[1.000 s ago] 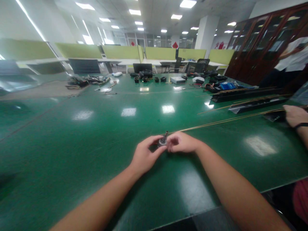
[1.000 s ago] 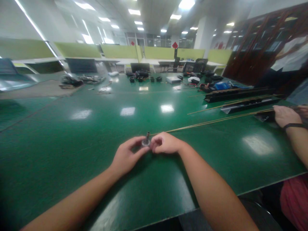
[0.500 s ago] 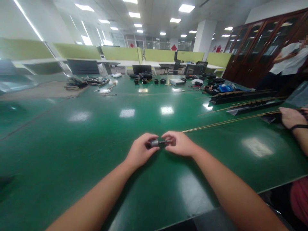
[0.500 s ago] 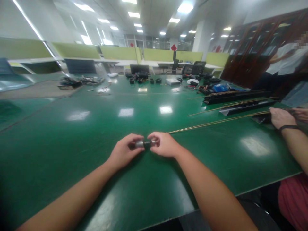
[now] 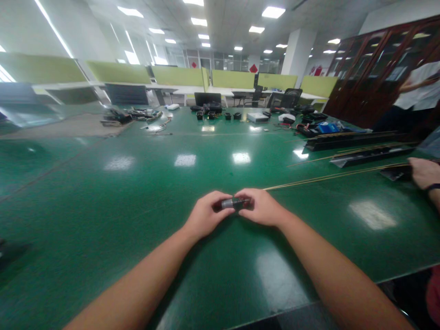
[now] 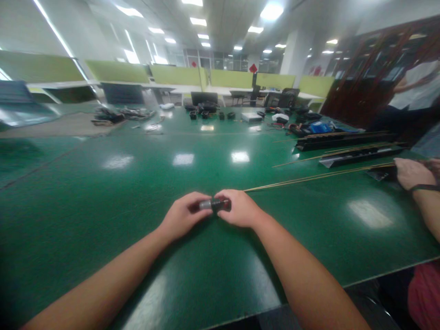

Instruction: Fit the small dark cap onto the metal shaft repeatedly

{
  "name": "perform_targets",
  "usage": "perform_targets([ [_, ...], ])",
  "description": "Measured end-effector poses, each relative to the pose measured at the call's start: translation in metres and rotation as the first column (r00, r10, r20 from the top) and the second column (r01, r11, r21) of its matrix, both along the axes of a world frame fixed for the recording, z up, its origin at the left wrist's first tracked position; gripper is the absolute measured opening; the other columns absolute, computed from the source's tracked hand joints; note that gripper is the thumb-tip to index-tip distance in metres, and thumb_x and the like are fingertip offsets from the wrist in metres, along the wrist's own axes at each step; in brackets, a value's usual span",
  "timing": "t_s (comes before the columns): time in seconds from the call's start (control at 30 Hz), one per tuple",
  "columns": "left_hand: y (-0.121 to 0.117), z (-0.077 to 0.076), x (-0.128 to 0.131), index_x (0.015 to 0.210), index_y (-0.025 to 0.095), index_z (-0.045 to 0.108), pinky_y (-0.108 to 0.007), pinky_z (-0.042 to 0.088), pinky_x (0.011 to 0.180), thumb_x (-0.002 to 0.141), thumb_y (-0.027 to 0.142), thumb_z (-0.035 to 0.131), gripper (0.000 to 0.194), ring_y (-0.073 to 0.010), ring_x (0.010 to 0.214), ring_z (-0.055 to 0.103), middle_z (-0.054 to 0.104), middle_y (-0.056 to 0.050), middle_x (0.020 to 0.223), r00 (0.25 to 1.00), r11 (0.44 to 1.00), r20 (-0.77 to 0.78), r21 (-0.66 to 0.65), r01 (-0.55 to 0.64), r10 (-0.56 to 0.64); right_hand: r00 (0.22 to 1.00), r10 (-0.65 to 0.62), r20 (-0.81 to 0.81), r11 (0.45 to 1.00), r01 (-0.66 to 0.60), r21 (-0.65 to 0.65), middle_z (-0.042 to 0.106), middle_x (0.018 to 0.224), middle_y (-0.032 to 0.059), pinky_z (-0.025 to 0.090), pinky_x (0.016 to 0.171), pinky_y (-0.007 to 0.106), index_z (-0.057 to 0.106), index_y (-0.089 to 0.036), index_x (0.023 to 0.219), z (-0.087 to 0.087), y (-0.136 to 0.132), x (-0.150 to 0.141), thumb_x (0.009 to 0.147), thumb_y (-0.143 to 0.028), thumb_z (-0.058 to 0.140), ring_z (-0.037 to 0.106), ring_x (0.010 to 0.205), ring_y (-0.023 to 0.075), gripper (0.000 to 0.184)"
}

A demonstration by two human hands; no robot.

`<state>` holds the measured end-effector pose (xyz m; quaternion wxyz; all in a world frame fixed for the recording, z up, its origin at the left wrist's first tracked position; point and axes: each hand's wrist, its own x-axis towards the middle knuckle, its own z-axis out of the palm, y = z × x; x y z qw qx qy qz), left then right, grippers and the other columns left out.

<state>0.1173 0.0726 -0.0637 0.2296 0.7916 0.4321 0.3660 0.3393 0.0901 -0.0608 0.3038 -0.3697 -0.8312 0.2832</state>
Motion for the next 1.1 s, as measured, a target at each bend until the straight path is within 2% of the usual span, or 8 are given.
perform_targets([
  [0.23,0.0011,-0.0012,-0.0001,0.106,0.024,0.069,-0.028,0.049,0.084,0.08,0.027,0.075,0.026,-0.0156,0.091,0.063,0.069,-0.001,0.1,0.999,1.0,-0.042,-0.001,0.026,-0.026,1.0,-0.017,-0.002,1.0,0.017,0.026,0.07,0.092,0.0039,0.05,0.076,0.028,0.067,-0.018,0.109,-0.0019,0.0023,0.0011,0.074,-0.017,0.069,0.064,0.081,0.0167,0.036],
  [0.43,-0.0002,-0.0003,0.0008,0.106,0.023,0.069,-0.028,0.049,0.082,0.081,0.027,0.074,0.026,-0.0153,0.091,0.063,0.069,-0.001,0.1,1.0,0.999,-0.005,0.034,0.027,-0.027,1.0,-0.02,0.018,0.998,0.019,0.062,0.07,0.092,0.0036,0.049,0.076,0.028,0.069,-0.018,0.101,0.0014,0.0001,0.0007,0.073,-0.017,0.07,0.063,0.081,0.0163,0.028],
  [0.73,-0.0029,0.001,0.003,0.105,0.024,0.069,-0.027,0.048,0.083,0.081,0.023,0.073,0.024,-0.0149,0.092,0.062,0.068,-0.002,0.101,0.996,0.993,-0.013,0.078,0.083,-0.083,1.0,-0.02,0.005,1.0,0.02,0.013,0.069,0.083,0.0017,0.048,0.068,0.025,0.069,-0.019,0.096,-0.0044,0.0016,0.0003,0.074,-0.019,0.07,0.062,0.073,0.0144,0.022],
  [0.93,-0.0045,0.0016,0.0047,0.105,0.024,0.069,-0.027,0.049,0.082,0.081,0.025,0.073,0.024,-0.0151,0.092,0.062,0.068,-0.002,0.101,0.997,0.994,-0.017,0.086,0.073,-0.072,1.0,0.0,-0.003,1.0,0.0,0.029,0.07,0.081,0.001,0.047,0.069,0.024,0.071,-0.019,0.088,-0.004,0.0007,-0.0009,0.075,-0.019,0.07,0.062,0.072,0.0141,0.013],
  [1.1,-0.0049,-0.0007,0.0069,0.103,0.023,0.07,-0.028,0.049,0.082,0.081,0.026,0.074,0.022,-0.0155,0.091,0.063,0.069,-0.002,0.1,0.999,0.996,-0.02,0.086,0.032,-0.031,1.0,-0.001,-0.006,1.0,0.002,0.03,0.07,0.08,0.0013,0.047,0.068,0.024,0.071,-0.019,0.088,-0.004,0.0007,-0.001,0.076,-0.019,0.07,0.062,0.072,0.0144,0.013],
])
